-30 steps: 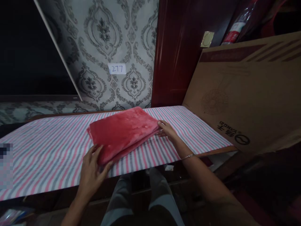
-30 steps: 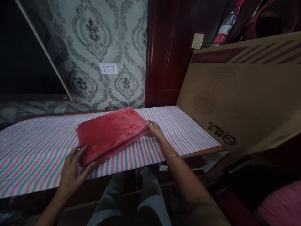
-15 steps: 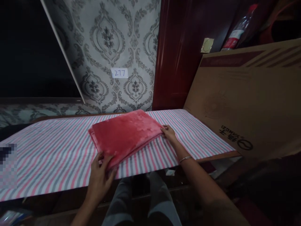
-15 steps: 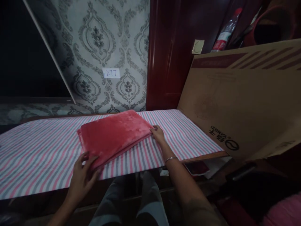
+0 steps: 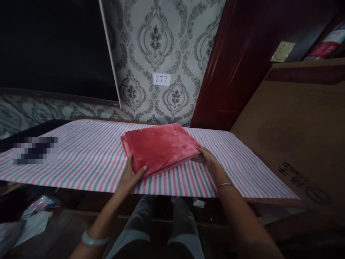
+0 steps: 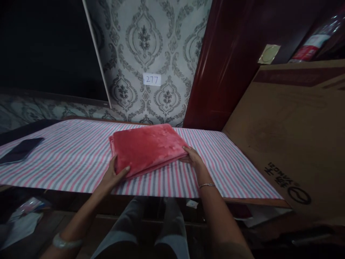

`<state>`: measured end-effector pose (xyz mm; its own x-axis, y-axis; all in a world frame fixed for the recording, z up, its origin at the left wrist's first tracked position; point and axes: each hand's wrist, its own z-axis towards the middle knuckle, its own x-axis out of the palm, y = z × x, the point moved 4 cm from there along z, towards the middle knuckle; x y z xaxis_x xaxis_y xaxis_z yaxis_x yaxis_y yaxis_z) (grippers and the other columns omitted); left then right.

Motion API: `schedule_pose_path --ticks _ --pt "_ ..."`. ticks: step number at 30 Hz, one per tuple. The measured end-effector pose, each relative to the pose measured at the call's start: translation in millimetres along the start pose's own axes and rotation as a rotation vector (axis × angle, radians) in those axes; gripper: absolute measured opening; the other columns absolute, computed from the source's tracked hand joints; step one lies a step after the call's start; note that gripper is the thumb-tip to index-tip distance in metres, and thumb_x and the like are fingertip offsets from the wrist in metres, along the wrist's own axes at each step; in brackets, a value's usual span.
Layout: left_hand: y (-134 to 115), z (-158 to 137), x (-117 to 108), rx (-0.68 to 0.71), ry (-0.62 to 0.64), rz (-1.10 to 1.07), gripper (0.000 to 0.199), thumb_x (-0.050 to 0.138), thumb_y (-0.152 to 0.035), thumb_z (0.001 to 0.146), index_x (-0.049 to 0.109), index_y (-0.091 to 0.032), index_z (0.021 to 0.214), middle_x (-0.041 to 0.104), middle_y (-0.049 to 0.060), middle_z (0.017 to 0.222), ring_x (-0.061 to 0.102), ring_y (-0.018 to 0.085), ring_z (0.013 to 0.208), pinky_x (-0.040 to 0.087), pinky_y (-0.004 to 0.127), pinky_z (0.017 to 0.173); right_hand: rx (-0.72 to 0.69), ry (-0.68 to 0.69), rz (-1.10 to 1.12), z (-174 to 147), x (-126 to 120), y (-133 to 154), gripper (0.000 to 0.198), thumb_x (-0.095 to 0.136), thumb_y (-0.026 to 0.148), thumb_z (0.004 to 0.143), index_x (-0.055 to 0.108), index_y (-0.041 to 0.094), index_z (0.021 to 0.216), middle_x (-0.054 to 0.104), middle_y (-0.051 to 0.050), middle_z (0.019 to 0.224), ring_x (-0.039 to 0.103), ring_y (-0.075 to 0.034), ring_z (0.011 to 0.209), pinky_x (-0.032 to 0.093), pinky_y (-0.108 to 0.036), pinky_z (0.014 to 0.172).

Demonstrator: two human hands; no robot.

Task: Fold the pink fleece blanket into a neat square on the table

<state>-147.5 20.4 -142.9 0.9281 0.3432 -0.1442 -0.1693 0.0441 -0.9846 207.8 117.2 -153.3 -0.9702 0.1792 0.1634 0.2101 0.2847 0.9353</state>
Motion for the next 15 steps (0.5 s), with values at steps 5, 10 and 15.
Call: schedule_pose_path --ticks 5,10,15 --pt "4.0 -6.1 11.4 -0.207 0.046 -0.370 0.095 0.081 -0.032 0.066 0.032 -0.029 0.147 0.049 0.012 0.147 0.061 0.031 0.119 0.057 0.040 0.089 -0.109 0.036 0.075 -9.5 11.6 5.9 0.028 0.076 0.032 0.070 0.057 0.021 0.088 0.066 0.000 0.069 0.063 -0.017 0.057 0.056 -0.031 0.055" --pt "-49.4 -8.1 -25.9 -0.111 -0.047 -0.533 0.056 0.077 -0.023 0.059 0.060 -0.023 0.112 0.070 0.001 0.105 0.068 0.018 0.085 0.056 0.025 0.071 -0.350 0.063 0.210 -54.3 17.0 48.8 0.024 0.071 0.031 0.065 0.061 0.022 0.085 0.062 0.003 0.067 0.055 -0.014 0.056 0.045 -0.023 0.047" --pt "-129.4 5.9 -55.3 0.200 -0.022 -0.563 0.024 0.073 -0.024 0.060 0.064 -0.020 0.082 0.062 -0.004 0.075 0.053 0.010 0.063 0.045 0.021 0.057 -0.717 0.070 0.206 -107.1 19.2 106.2 0.029 0.065 0.028 0.070 0.069 0.023 0.099 0.069 -0.001 0.094 0.063 -0.016 0.082 0.052 -0.024 0.065"
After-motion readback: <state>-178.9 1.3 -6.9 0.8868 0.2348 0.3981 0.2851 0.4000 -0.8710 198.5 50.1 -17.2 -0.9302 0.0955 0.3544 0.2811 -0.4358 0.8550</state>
